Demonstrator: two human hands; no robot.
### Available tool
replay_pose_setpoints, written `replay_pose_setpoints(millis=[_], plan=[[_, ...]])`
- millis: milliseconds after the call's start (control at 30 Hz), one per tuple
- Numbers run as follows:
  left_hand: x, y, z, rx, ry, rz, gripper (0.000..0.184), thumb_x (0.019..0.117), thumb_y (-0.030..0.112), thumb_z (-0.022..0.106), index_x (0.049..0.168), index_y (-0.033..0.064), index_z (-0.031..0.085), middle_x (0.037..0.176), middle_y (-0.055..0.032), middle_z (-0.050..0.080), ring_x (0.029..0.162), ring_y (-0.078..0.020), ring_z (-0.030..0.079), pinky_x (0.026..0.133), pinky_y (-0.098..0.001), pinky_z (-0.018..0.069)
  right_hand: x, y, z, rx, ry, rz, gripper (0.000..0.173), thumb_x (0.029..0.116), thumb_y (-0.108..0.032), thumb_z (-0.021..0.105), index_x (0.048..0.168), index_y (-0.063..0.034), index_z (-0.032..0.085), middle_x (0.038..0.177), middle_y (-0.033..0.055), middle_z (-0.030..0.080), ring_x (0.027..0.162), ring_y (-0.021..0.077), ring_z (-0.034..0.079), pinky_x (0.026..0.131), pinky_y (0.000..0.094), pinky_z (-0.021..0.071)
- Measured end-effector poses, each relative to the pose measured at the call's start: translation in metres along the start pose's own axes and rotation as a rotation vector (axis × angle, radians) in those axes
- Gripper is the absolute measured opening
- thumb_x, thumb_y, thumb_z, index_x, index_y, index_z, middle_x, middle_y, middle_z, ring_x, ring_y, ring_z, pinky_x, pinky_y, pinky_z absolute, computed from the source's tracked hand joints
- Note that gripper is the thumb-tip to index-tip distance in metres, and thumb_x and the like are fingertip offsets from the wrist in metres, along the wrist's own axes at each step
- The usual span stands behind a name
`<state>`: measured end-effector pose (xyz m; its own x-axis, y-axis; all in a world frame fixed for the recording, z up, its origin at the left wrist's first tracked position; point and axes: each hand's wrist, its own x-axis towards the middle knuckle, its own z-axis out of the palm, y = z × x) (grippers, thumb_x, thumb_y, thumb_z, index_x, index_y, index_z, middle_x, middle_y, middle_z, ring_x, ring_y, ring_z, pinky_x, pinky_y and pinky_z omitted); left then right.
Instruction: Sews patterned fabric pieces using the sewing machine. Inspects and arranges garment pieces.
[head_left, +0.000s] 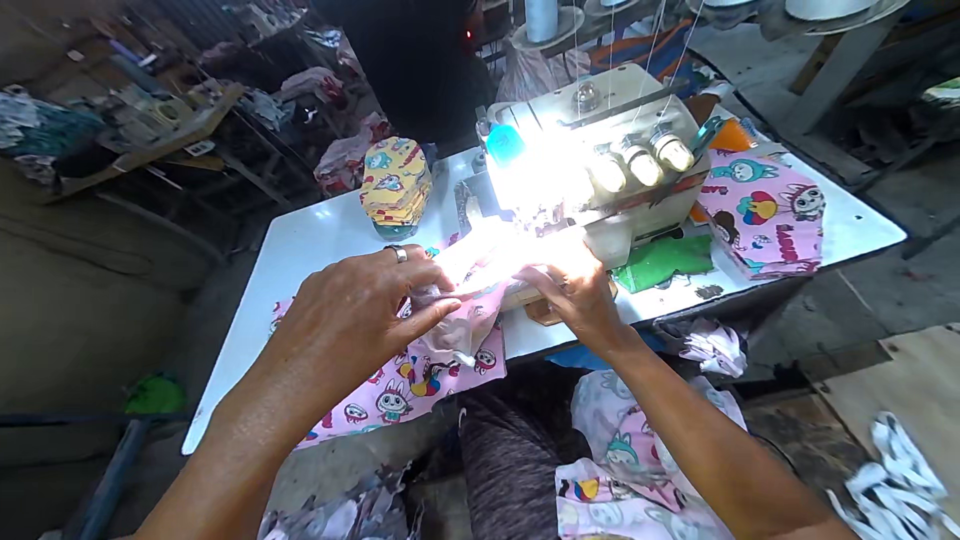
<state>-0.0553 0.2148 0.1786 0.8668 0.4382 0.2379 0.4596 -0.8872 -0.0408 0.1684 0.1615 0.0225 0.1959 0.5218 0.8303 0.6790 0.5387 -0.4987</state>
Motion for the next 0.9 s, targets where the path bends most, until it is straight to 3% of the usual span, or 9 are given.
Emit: replay_pose_setpoints(millis=[67, 300, 367, 567, 667, 800, 900], plan=[[0.000, 0.003, 0.002, 0.000, 0.016, 0.017, 0.032, 0.0957, 0.045, 0.056, 0.096, 0.0211, 0.077, 0.078, 0.0057, 0.056, 0.061, -0.0091, 0.052, 0.052, -0.0301, 0.0399, 0.002, 0.000, -0.004, 0.000, -0.019, -0.009, 0.013, 0.0951, -0.014, 0.070, 0.097, -0.0042, 0.078, 0.098, 0.0113, 0.073, 0.097, 0.0221, 0.066, 0.088, 0.0342, 0.0501], [-0.004, 0.014, 0.005, 0.045, 0.015, 0.068, 0.029, 0.0947, 0.044, 0.056, 0.098, 0.0252, 0.079, 0.080, 0.0051, 0.058, 0.058, -0.0106, 0.056, 0.047, -0.0310, 0.0413, 0.009, -0.001, -0.011, -0.087, -0.101, -0.046, 0.016, 0.0972, -0.016, 0.067, 0.101, -0.0055, 0.080, 0.095, 0.0114, 0.071, 0.093, 0.0251, 0.064, 0.084, 0.0369, 0.0499], [-0.005, 0.016, 0.004, 0.036, 0.012, 0.065, 0.028, 0.0931, 0.042, 0.058, 0.097, 0.0245, 0.079, 0.079, 0.0048, 0.058, 0.058, -0.0112, 0.056, 0.047, -0.0320, 0.0412, 0.012, 0.000, -0.012, -0.081, -0.131, -0.065, 0.014, 0.0961, -0.013, 0.068, 0.097, -0.0057, 0.080, 0.094, 0.0106, 0.070, 0.094, 0.0253, 0.064, 0.084, 0.0374, 0.0501], [-0.002, 0.020, 0.005, 0.037, 0.068, 0.024, 0.030, 0.0958, 0.042, 0.056, 0.099, 0.0239, 0.080, 0.079, 0.0041, 0.058, 0.059, -0.0118, 0.054, 0.049, -0.0330, 0.0402, 0.012, 0.002, -0.017, -0.118, -0.166, -0.096, 0.016, 0.0969, -0.017, 0.067, 0.099, -0.0045, 0.076, 0.100, 0.0130, 0.071, 0.100, 0.0271, 0.067, 0.089, 0.0384, 0.0520], [-0.003, 0.044, 0.014, -0.040, 0.121, 0.010, 0.028, 0.0948, 0.040, 0.059, 0.095, 0.0211, 0.080, 0.079, 0.0036, 0.061, 0.060, -0.0111, 0.057, 0.050, -0.0325, 0.0433, 0.006, 0.003, -0.027, -0.183, -0.221, -0.135, 0.016, 0.0983, -0.013, 0.065, 0.101, -0.0051, 0.078, 0.096, 0.0112, 0.072, 0.096, 0.0259, 0.067, 0.088, 0.0386, 0.0514], [-0.008, 0.085, 0.053, -0.095, 0.165, -0.001, 0.028, 0.0985, 0.037, 0.057, 0.092, 0.0222, 0.080, 0.072, -0.0001, 0.063, 0.056, -0.0161, 0.056, 0.047, -0.0329, 0.0393, -0.009, 0.004, -0.045, -0.225, -0.247, -0.223, 0.018, 0.0955, -0.004, 0.065, 0.102, -0.0089, 0.080, 0.111, 0.0068, 0.075, 0.111, 0.0240, 0.067, 0.099, 0.0393, 0.0494], [-0.012, 0.106, 0.071, -0.062, 0.209, -0.047, 0.027, 0.0975, 0.033, 0.057, 0.090, 0.0203, 0.079, 0.073, -0.0026, 0.066, 0.055, -0.0186, 0.059, 0.045, -0.0330, 0.0396, -0.020, 0.006, -0.050, -0.249, -0.241, -0.244, 0.018, 0.0964, -0.004, 0.064, 0.104, -0.0093, 0.080, 0.112, 0.0052, 0.076, 0.111, 0.0233, 0.066, 0.099, 0.0369, 0.0483]])
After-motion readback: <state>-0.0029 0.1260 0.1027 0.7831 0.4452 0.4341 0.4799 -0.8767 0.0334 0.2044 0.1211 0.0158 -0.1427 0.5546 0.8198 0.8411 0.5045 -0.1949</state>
